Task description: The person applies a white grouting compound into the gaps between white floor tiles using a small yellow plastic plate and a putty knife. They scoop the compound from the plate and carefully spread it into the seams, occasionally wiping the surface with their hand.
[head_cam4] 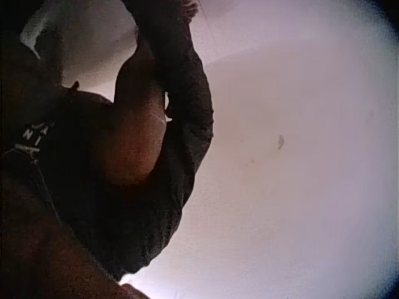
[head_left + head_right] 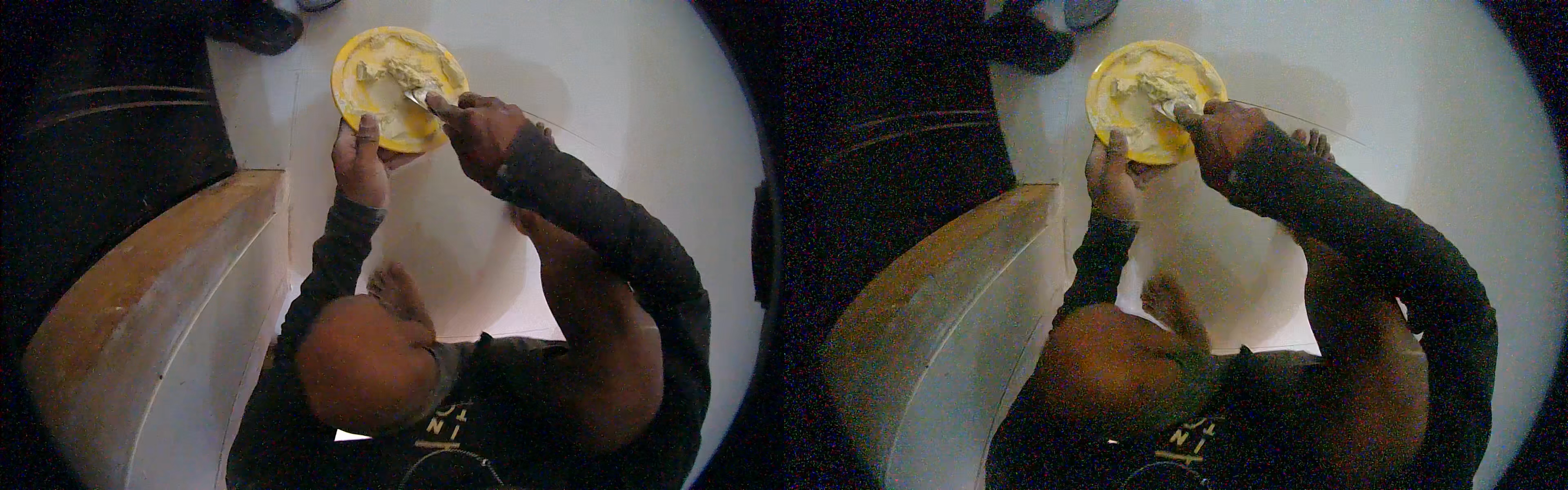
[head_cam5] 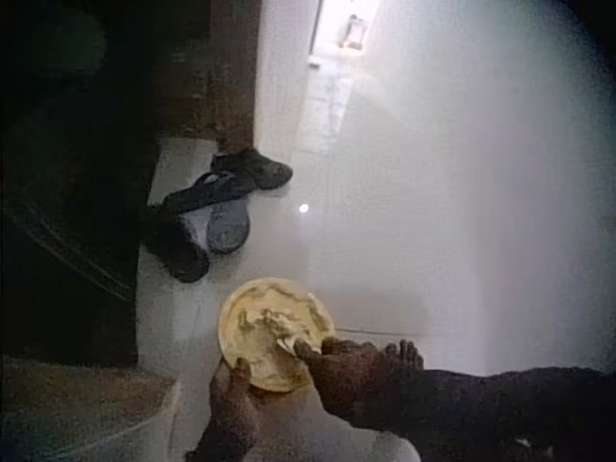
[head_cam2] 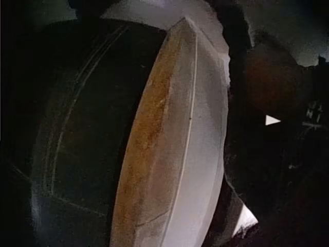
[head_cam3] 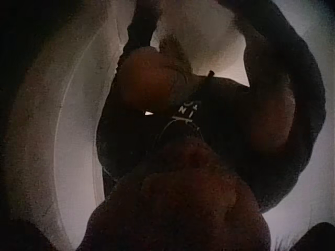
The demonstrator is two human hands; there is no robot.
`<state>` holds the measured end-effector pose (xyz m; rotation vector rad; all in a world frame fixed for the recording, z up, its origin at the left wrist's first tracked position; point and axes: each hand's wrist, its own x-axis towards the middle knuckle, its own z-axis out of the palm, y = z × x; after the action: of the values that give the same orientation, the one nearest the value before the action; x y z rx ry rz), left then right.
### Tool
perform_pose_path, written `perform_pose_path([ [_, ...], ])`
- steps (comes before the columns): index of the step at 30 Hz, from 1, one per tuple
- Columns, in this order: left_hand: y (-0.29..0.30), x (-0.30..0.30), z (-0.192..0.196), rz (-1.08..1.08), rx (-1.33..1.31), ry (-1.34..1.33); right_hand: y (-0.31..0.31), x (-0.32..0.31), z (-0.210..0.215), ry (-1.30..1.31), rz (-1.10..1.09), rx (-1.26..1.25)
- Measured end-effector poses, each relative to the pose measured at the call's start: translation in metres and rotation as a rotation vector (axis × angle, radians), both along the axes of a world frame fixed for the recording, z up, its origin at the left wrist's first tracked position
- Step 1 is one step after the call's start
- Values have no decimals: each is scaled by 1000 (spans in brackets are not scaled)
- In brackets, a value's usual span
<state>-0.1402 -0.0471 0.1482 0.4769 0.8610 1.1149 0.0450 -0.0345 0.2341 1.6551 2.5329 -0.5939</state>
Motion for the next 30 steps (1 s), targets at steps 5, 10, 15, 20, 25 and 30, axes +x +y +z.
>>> perform_pose_path([
  [5, -12, 6, -18, -7, 99, -1, -22, -29, -8, -74, -65, -131],
  [10, -31, 8, -12, 13, 94, 32, -39, -30, 19, 127, -274, -218],
  [15, -31, 19, -27, -75, 64, 47, -28, 35, 24, 671, -748, -866],
  [20, -42, -13, -78, -62, -20, 173, -57, 81, -19, 1165, -835, -916],
  [25, -45, -19, -138, 58, 130, 642, -59, 153, -121, 1018, -949, -498],
  [30, -48, -36, -161, 87, 141, 822, -28, 147, -192, 326, -740, 55],
])
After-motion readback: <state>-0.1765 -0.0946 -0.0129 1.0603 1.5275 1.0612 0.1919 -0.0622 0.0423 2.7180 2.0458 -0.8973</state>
